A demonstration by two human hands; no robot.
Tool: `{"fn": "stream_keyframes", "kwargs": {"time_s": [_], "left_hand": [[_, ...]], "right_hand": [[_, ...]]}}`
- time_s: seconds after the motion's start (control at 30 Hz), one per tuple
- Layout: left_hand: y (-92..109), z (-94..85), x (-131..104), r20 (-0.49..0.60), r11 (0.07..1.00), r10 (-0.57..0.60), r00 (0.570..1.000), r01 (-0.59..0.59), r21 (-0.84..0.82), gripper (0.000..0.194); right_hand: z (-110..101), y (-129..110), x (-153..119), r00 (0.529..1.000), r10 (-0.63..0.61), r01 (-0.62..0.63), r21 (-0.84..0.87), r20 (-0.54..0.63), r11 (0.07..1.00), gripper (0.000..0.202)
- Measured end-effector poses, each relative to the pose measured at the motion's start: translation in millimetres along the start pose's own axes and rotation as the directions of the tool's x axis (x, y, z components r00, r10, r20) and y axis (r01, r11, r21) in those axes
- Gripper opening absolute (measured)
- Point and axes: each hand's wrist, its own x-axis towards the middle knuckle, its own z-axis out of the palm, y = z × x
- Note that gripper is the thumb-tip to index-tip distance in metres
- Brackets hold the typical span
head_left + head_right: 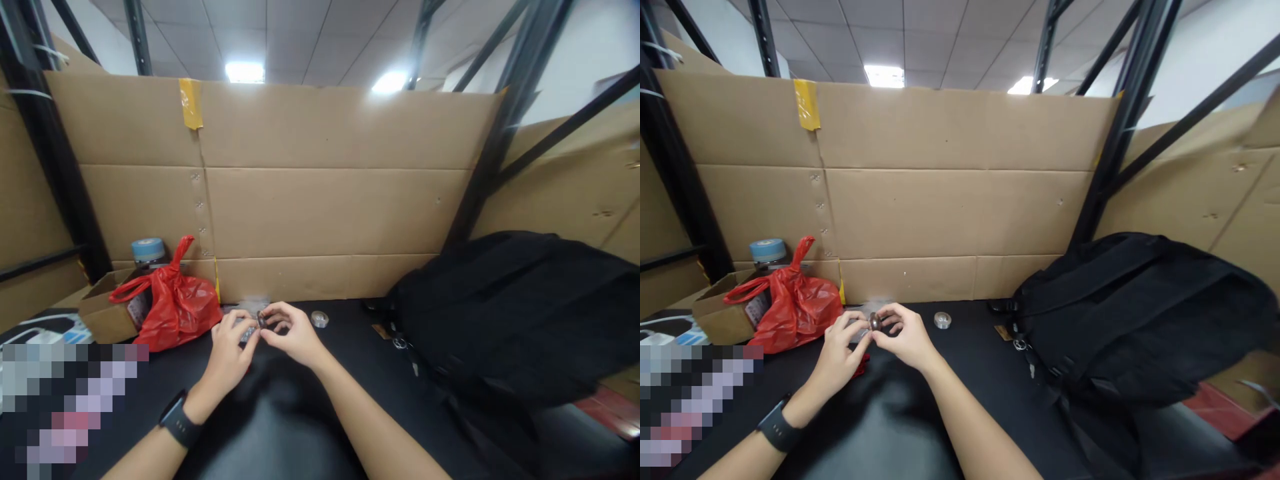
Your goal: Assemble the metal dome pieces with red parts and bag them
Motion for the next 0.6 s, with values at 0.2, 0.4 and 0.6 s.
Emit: {"fn": "stream_keyframes", "kwargs": {"time_s": [0.2,0.4,0.6], "left_hand": [[-3,-0.2,-2,-0.004,0.995,-0.057,0.998,0.056,-0.088,0.018],[9,1.0,-10,0.046,0.993,-0.067,0.997,0.071,-0.089,0.019],[5,7.9,-19,0.019,0.997,0.070,0.997,-0.071,0.030,0.019]], "right_hand": [[1,-16,-7,0.997,-0.025,0.032,-0.095,0.077,0.995,0.035],[-2,3,-29,0.996,-0.077,0.079,-0.053,0.049,0.995,0.033],[-5,20,-39,0.990,-0.137,0.142,-0.136,0.045,0.981,0.041]]}}
